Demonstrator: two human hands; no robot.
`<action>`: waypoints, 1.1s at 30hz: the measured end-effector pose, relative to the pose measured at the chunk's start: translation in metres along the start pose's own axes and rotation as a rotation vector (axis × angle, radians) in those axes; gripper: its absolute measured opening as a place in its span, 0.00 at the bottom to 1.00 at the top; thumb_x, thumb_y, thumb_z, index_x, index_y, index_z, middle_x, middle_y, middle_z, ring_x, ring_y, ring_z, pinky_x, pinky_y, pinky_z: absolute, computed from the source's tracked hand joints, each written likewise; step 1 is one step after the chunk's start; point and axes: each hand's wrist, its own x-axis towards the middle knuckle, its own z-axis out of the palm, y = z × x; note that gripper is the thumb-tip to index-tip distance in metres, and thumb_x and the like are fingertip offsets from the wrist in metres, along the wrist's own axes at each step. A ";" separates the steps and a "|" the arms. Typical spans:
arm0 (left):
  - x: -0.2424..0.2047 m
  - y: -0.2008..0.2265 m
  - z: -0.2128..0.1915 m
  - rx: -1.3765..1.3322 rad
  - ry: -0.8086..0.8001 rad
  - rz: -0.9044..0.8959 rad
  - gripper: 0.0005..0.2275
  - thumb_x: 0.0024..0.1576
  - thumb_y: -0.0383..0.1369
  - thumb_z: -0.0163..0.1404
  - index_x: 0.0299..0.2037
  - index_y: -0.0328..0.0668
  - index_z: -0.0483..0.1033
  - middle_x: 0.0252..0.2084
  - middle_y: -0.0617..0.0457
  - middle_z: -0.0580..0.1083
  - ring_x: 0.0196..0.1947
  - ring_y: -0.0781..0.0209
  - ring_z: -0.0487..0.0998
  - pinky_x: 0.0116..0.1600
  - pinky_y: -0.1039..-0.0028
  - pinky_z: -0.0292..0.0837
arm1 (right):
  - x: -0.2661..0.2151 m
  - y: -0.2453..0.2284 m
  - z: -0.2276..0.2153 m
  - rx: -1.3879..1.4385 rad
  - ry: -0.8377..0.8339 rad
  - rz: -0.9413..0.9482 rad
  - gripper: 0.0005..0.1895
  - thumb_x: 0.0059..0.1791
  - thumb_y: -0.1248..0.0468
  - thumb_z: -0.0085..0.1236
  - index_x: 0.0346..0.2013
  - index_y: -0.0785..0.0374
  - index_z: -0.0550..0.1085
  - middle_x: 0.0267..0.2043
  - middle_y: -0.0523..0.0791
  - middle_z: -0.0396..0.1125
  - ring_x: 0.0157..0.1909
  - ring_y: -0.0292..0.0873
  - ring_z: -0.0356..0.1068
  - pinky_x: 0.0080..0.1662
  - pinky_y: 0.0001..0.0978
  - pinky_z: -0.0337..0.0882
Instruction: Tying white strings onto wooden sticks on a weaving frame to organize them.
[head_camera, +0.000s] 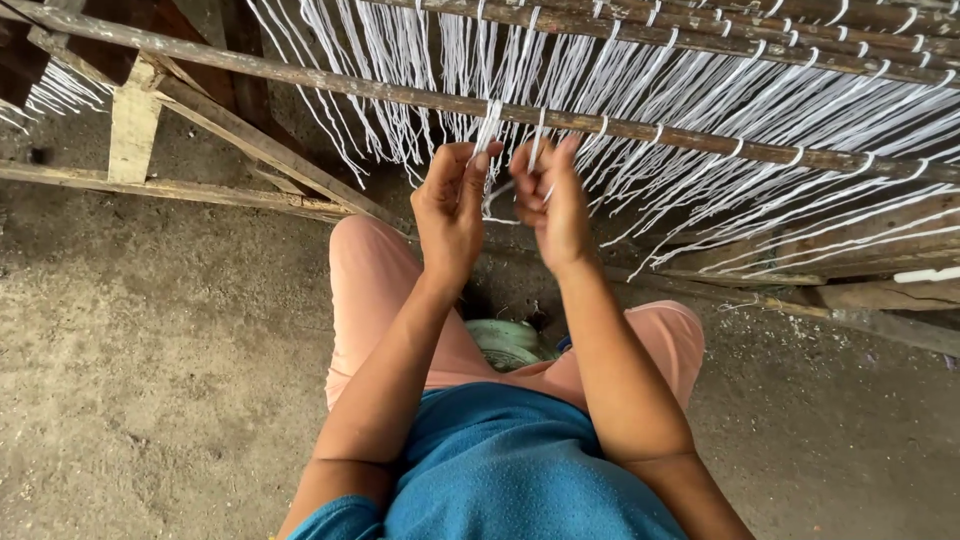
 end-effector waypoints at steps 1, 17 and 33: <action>0.001 -0.001 -0.001 -0.001 0.003 0.005 0.04 0.67 0.26 0.47 0.42 0.39 0.76 0.41 0.41 0.82 0.50 0.45 0.81 0.53 0.55 0.77 | -0.002 0.027 -0.009 -0.001 -0.004 -0.004 0.37 0.53 0.30 0.23 0.38 0.57 0.69 0.27 0.35 0.46 0.23 0.26 0.45 0.19 0.11 0.43; -0.004 -0.018 -0.008 -0.139 0.055 -0.072 0.05 0.68 0.30 0.45 0.44 0.40 0.74 0.27 0.54 0.72 0.24 0.71 0.65 0.33 0.79 0.65 | -0.038 0.156 -0.074 -0.965 -0.544 0.542 0.16 0.53 0.54 0.49 0.36 0.62 0.79 0.27 0.49 0.74 0.34 0.48 0.73 0.41 0.39 0.71; 0.035 -0.002 -0.040 -0.035 0.176 0.044 0.03 0.67 0.24 0.43 0.44 0.37 0.71 0.33 0.52 0.70 0.30 0.65 0.71 0.39 0.75 0.70 | 0.014 0.000 0.066 0.017 0.111 -0.265 0.07 0.56 0.62 0.58 0.44 0.61 0.72 0.36 0.41 0.64 0.29 0.31 0.66 0.20 0.16 0.59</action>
